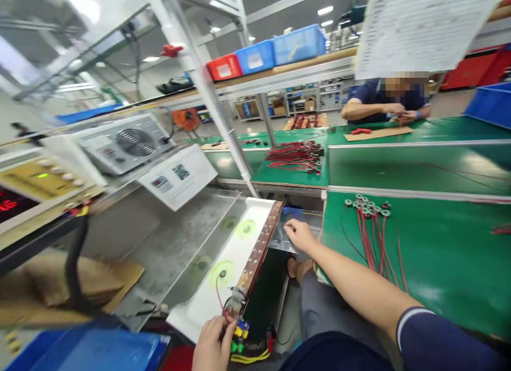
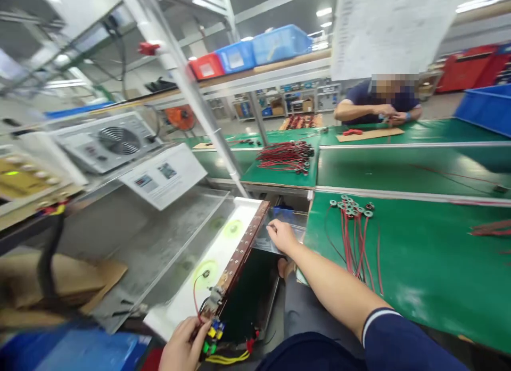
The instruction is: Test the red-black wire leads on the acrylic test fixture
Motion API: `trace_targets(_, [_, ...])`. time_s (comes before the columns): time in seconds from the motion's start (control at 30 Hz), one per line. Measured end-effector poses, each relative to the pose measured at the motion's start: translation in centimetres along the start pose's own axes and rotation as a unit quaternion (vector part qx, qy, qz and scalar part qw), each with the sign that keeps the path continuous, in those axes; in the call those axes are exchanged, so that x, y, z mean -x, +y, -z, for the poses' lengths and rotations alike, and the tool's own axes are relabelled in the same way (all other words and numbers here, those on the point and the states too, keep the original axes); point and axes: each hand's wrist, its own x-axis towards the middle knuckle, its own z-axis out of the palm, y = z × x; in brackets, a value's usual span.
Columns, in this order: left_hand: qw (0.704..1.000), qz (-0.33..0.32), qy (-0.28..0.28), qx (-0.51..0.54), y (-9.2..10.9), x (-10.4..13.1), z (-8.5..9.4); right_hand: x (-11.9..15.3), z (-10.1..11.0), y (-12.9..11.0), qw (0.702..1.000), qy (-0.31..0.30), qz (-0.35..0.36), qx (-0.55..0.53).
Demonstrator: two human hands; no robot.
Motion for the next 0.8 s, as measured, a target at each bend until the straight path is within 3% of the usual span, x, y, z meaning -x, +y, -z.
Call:
trace_targets(0.07, [1.0,0.002,0.026,0.007,0.6,-0.1,0.0,0.4,-0.8,-0.6,0.998,-0.052,0.015,0.033])
trace_targets(0.13, [0.999,0.004,0.03,0.014,0.9,-0.1,-0.2,0.3,-0.9,-0.7,0.997,-0.067,0.007,0.039])
trace_targets(0.43, [0.999,0.051,0.007,0.012,1.7,0.5,-0.4,-0.4,-0.6,-0.3,0.998,-0.058,-0.009,-0.009])
trace_targets(0.63, [1.0,0.026,-0.014,-0.007,0.6,0.3,-0.5,-0.2,-0.6,-0.1,0.998,-0.063,-0.012,-0.008])
trace_targets(0.8, [0.999,-0.002,0.044,-0.032,0.8,0.7,-0.7,-0.6,-1.3,-0.1,0.998,-0.062,-0.02,-0.004])
